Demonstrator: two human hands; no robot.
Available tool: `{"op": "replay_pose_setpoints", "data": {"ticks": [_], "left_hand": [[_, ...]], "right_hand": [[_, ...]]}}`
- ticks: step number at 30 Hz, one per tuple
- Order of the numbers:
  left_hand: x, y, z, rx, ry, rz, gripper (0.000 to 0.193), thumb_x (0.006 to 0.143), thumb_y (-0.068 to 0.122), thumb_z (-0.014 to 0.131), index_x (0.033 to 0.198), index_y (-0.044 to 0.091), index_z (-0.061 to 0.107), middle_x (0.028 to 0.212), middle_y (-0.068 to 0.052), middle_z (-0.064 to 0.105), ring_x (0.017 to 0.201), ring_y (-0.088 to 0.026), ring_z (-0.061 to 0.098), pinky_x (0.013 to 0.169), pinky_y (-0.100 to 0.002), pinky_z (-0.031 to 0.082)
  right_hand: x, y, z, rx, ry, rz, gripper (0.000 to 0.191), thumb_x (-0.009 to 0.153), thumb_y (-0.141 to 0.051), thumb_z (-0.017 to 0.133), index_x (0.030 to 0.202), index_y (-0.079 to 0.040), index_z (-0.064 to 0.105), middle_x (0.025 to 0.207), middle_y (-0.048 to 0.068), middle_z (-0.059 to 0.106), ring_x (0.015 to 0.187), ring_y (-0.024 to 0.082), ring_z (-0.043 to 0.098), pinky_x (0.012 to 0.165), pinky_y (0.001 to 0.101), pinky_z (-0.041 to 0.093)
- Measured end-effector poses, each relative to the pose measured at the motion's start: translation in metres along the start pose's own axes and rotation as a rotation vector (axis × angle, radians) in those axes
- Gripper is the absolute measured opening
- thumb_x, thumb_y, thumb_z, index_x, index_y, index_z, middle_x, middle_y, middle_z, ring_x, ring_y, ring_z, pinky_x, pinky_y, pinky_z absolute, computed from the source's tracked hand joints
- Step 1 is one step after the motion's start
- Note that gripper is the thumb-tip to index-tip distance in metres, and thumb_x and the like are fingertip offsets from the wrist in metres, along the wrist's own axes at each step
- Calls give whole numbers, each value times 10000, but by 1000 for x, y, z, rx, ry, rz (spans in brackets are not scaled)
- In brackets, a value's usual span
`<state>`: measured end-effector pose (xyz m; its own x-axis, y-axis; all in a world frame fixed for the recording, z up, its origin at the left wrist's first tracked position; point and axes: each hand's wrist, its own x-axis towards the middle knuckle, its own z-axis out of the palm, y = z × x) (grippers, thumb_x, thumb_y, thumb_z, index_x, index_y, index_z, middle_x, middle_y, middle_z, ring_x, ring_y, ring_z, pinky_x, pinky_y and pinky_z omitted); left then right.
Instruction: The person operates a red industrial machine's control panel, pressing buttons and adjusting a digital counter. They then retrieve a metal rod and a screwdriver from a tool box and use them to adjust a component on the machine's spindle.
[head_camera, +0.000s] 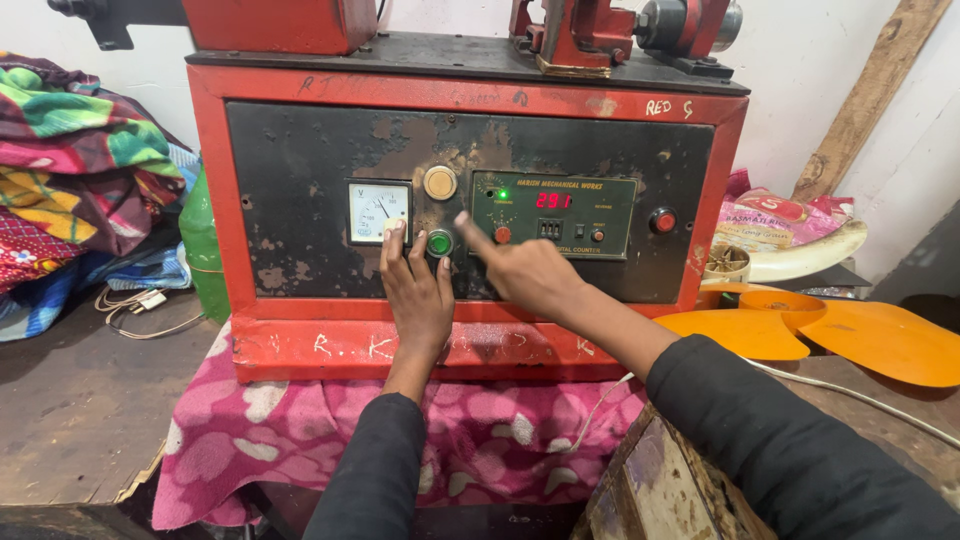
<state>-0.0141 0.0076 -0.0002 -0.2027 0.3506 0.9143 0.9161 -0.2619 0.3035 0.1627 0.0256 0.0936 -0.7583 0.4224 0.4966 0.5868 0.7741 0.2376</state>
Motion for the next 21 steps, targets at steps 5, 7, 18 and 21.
{"op": "replay_pose_setpoints", "data": {"ticks": [5, 7, 18, 21], "left_hand": [[0, 0, 0, 0, -12, -4, 523, 945, 112, 661, 1426, 16, 478, 1584, -183, 308, 1518, -387, 265, 1242, -516, 288], [0, 0, 0, -8, -13, -9, 538, 933, 100, 670, 1427, 12, 476, 1585, -186, 306, 1514, -390, 264, 1236, -519, 288], [0, 1, 3, -27, 1, -13, 497, 998, 179, 661, 1432, 29, 473, 1575, -173, 312, 1506, -386, 275, 1234, -517, 293], [-1, 2, 3, -25, -9, -29, 485, 1009, 199, 657, 1431, 41, 478, 1582, -161, 313, 1510, -375, 277, 1235, -509, 298]], "right_hand": [[-2, -13, 7, -125, -207, -104, 871, 853, -136, 635, 1626, -155, 233, 616, 131, 660, 479, 316, 646, 443, 457, 498], [-2, -15, 8, -86, -199, -84, 860, 856, -168, 635, 1620, -142, 240, 596, 143, 652, 467, 333, 636, 451, 457, 493], [0, -6, 3, -6, -66, 32, 815, 904, -183, 595, 1587, 45, 215, 588, 163, 649, 507, 362, 650, 505, 509, 526], [1, 1, 1, -38, 16, 153, 785, 922, -220, 603, 1555, 88, 256, 584, 186, 641, 525, 383, 654, 563, 516, 554]]}}
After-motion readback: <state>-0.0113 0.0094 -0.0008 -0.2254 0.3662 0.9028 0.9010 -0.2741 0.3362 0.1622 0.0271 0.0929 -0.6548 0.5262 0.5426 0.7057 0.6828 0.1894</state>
